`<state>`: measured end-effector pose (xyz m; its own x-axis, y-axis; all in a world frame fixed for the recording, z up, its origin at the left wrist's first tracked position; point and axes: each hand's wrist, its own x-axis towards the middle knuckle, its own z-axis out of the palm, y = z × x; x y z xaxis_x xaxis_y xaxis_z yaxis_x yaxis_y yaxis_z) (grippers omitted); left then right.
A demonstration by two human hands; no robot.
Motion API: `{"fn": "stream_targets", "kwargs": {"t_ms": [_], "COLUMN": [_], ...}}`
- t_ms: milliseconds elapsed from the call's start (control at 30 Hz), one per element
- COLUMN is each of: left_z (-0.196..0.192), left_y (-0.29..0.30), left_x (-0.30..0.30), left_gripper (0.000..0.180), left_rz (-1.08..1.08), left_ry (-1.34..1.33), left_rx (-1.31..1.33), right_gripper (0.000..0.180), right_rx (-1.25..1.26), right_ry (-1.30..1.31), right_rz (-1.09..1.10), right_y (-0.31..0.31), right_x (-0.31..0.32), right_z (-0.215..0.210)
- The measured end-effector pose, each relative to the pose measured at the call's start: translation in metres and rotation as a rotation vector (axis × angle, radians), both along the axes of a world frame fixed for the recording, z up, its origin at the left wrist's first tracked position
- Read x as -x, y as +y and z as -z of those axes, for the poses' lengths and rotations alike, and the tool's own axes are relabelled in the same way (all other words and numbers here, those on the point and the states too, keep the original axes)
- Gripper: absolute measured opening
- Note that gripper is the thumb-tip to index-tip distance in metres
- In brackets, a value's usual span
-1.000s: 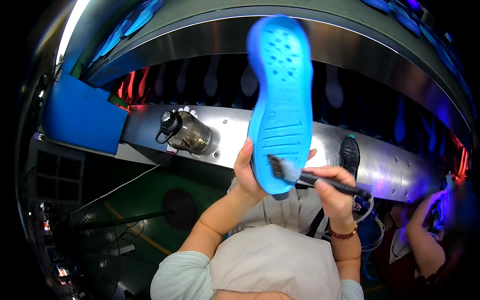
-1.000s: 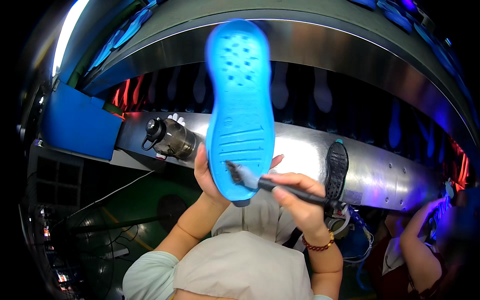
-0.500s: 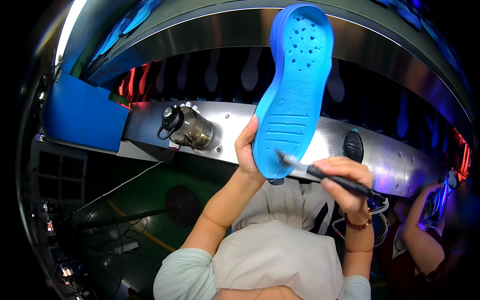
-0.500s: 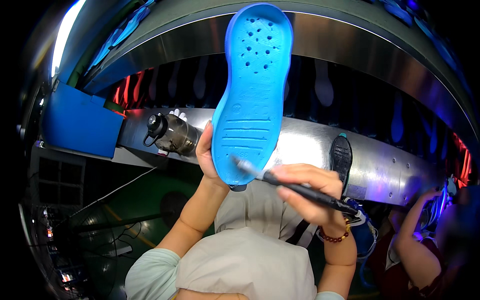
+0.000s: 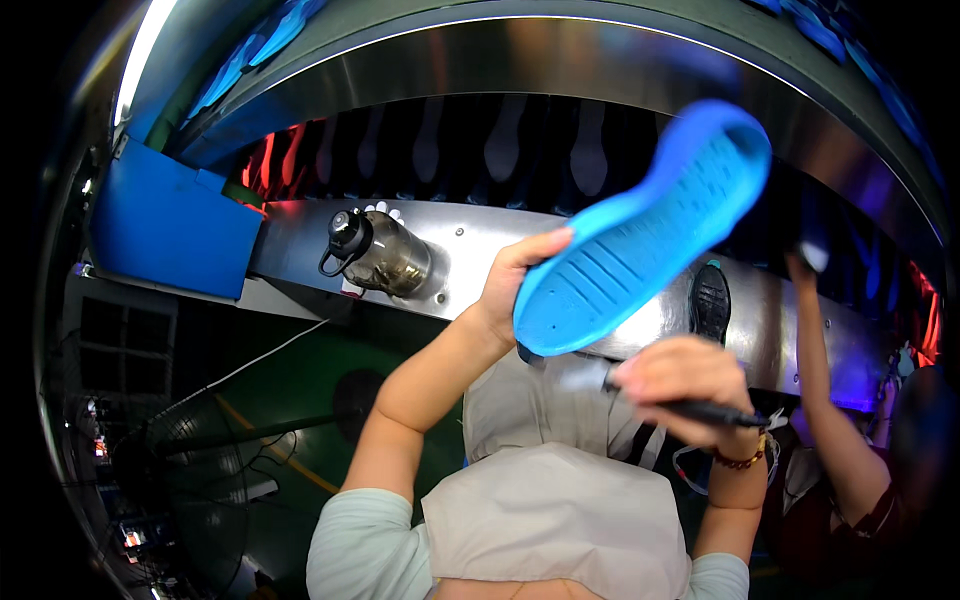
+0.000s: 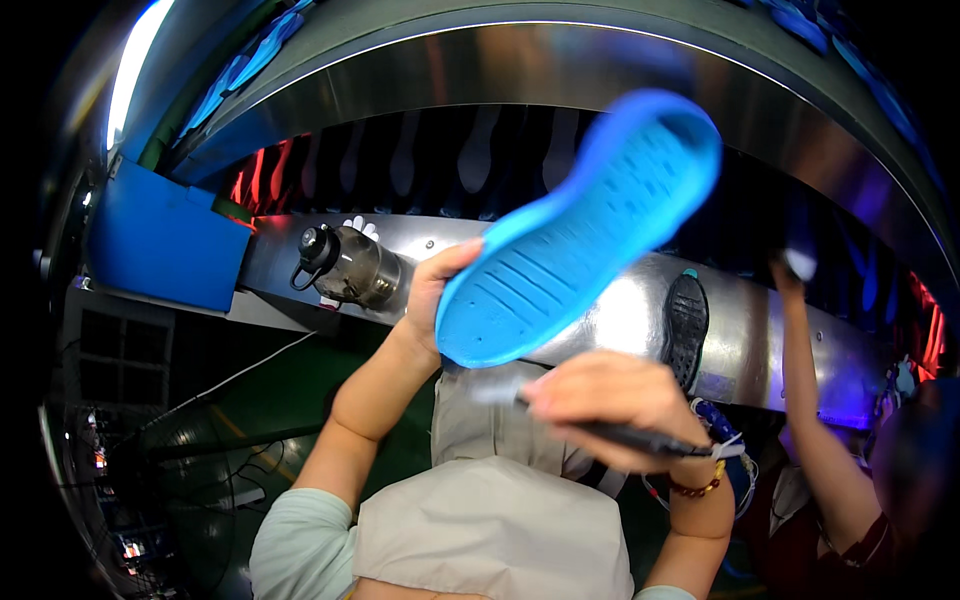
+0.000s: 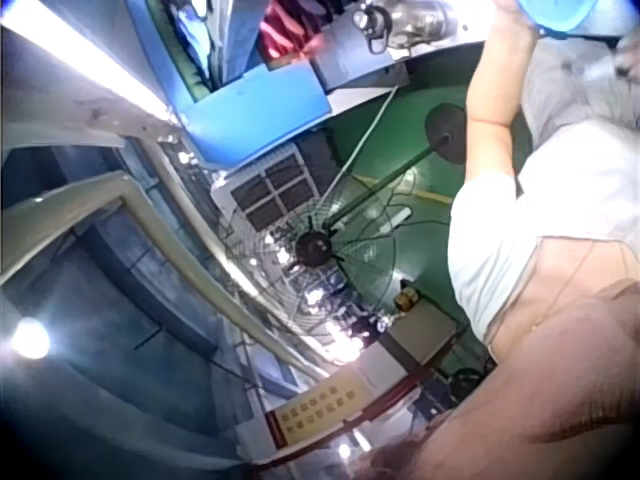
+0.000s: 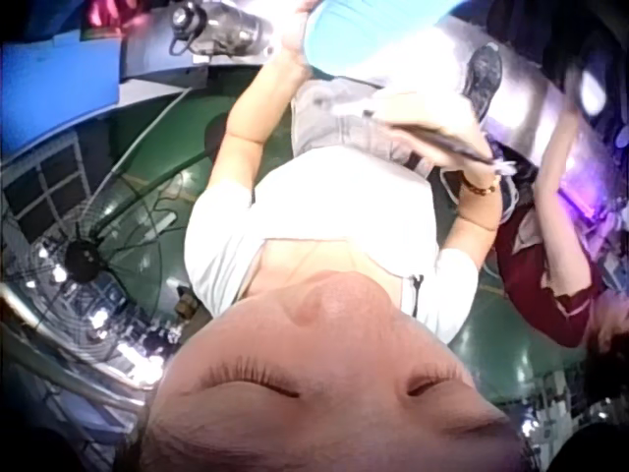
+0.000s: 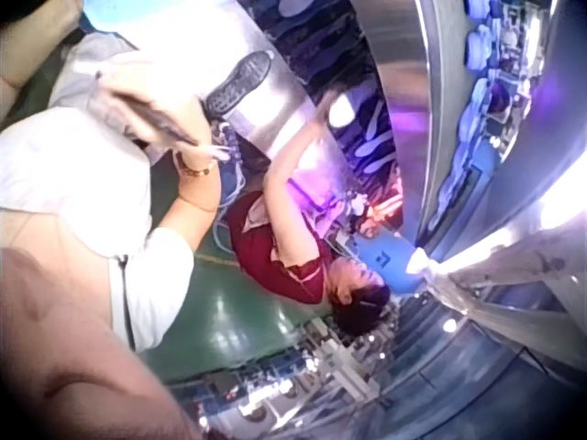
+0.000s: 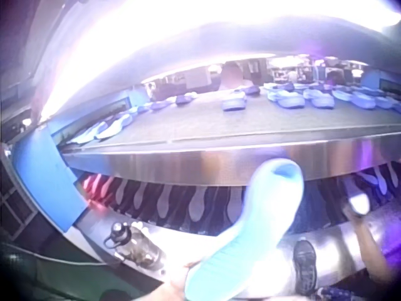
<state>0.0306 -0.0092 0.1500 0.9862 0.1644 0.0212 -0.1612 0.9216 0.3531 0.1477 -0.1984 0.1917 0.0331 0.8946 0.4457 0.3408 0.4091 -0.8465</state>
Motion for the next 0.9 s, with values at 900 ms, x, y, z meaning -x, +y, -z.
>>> {"fn": "stream_targets", "kwargs": {"t_ms": [900], "left_z": [-0.015], "left_y": [0.005], "left_x": [0.004], "left_gripper": [0.061], "left_rz": [0.378], "left_ry": [0.573], "left_rx": [-0.613], "right_gripper": [0.019], "right_rx": [0.267], "right_ry": [-0.281], "right_rz": [-0.026], "right_y": [-0.02], "right_x": [-0.075], "right_z": [0.007]}}
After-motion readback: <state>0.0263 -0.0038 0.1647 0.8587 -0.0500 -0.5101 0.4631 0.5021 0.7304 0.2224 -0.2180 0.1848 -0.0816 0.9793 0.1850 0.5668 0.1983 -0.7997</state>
